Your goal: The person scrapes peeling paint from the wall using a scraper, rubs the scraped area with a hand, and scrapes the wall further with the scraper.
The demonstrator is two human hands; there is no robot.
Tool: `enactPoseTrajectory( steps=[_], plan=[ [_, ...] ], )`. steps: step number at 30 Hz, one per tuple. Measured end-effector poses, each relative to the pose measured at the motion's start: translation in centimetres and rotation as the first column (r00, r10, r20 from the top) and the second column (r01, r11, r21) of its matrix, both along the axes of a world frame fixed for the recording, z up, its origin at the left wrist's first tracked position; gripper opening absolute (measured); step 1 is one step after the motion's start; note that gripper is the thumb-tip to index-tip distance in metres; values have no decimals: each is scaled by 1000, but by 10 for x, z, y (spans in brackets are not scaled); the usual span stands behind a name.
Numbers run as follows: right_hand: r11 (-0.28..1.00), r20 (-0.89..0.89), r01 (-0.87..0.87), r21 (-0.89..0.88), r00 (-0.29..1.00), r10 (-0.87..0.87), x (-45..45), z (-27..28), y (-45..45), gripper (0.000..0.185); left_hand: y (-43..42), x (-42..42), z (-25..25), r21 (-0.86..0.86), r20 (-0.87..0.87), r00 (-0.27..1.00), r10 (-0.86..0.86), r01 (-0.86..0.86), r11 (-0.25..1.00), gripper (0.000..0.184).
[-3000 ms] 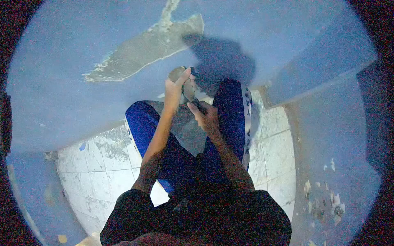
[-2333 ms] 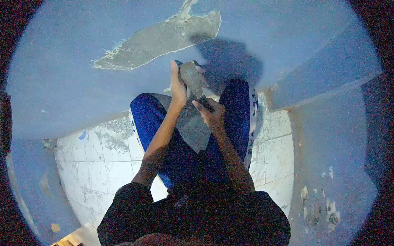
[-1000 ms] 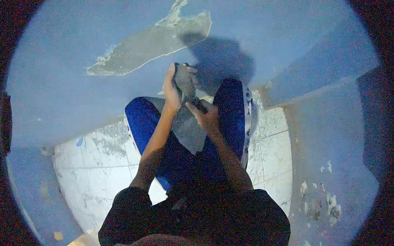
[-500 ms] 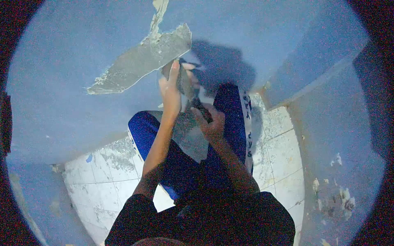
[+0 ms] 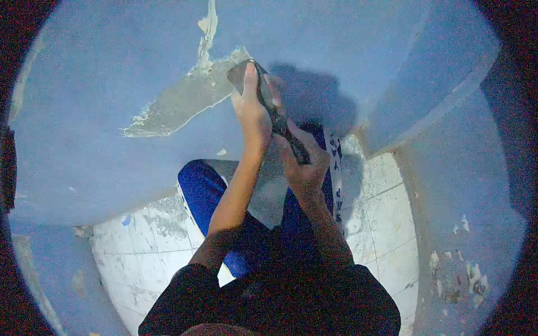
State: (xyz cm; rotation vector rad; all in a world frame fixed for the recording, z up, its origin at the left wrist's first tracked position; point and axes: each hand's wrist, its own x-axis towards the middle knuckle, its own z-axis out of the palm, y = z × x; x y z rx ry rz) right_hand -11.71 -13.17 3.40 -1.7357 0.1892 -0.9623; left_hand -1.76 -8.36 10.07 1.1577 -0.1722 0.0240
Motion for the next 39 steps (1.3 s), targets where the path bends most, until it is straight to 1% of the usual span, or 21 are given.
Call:
enactPoseTrajectory(
  steps=[1,3,5,6,7,9,10,12,14,15,16,17,19,22,25,28,31,34,37,38,39],
  plan=[
    [1000,6,5,-7,1000,-5,-1,2,-1,33,-2,-1,2,-14,-9,1000,3,-3,1000,52],
    [1000,-19,7,5,1000,-6,-3,-12,-1,33,-2,-9,-7,-13,-41,999,33,-33,999,52],
    [999,48,27,-35,999,-26,10,-11,-4,32,-6,0,-11,-13,-6,997,82,-82,997,52],
    [997,91,42,-69,995,-35,14,-10,-5,32,-6,7,-10,-5,58,993,100,-100,995,51],
    [994,119,55,-97,992,-43,16,-8,-4,31,-5,7,4,-25,55,995,84,-82,996,51],
    [997,-30,-17,75,999,19,10,11,-4,30,-4,5,21,-45,15,999,43,-42,998,51],
    [986,-101,-44,163,993,61,7,18,-4,30,-5,2,14,-47,-18,995,94,-94,994,51],
    [989,-68,-48,138,996,58,2,3,0,29,-10,2,3,-63,-51,979,198,-201,978,51],
    [995,-16,-33,95,999,35,7,-13,1,29,-4,6,-22,20,18,991,134,-134,991,49],
    [997,-7,-23,73,1000,23,9,-17,2,29,-2,4,-20,63,44,994,103,-106,992,49],
    [998,-11,-9,59,1000,9,7,-21,3,29,0,5,-21,62,-15,998,55,-54,997,52],
    [998,-16,-19,60,1000,20,4,-24,2,29,-1,6,-23,68,3,997,80,-80,994,52],
    [997,-39,-43,60,998,46,0,-11,-3,30,-5,8,-25,80,26,991,133,-135,988,53],
    [995,-33,-41,86,998,44,1,-20,-6,31,-5,-3,-17,28,-100,993,65,-62,998,54],
    [1000,-64,-21,-8,998,21,-2,-15,-4,32,0,-5,-14,-12,-74,996,51,-52,999,54],
    [999,54,-33,6,998,32,8,-20,-2,31,-2,-2,-6,-48,20,988,152,-151,987,53],
    [1000,1,14,8,1000,-14,7,-14,4,31,4,-3,-7,64,-14,997,80,-79,995,49],
    [995,121,56,-88,992,-45,17,-4,-2,30,-9,6,9,-102,3,985,170,-169,980,48],
    [991,-40,-23,131,999,28,10,8,-3,30,-2,4,12,39,168,980,106,-114,993,42],
    [996,-52,-14,90,998,19,8,6,-3,29,-4,16,-7,35,136,980,148,-154,987,41],
    [999,-65,-5,50,998,8,3,4,-1,29,-2,9,-9,37,66,991,114,-116,993,41]
  ],
)
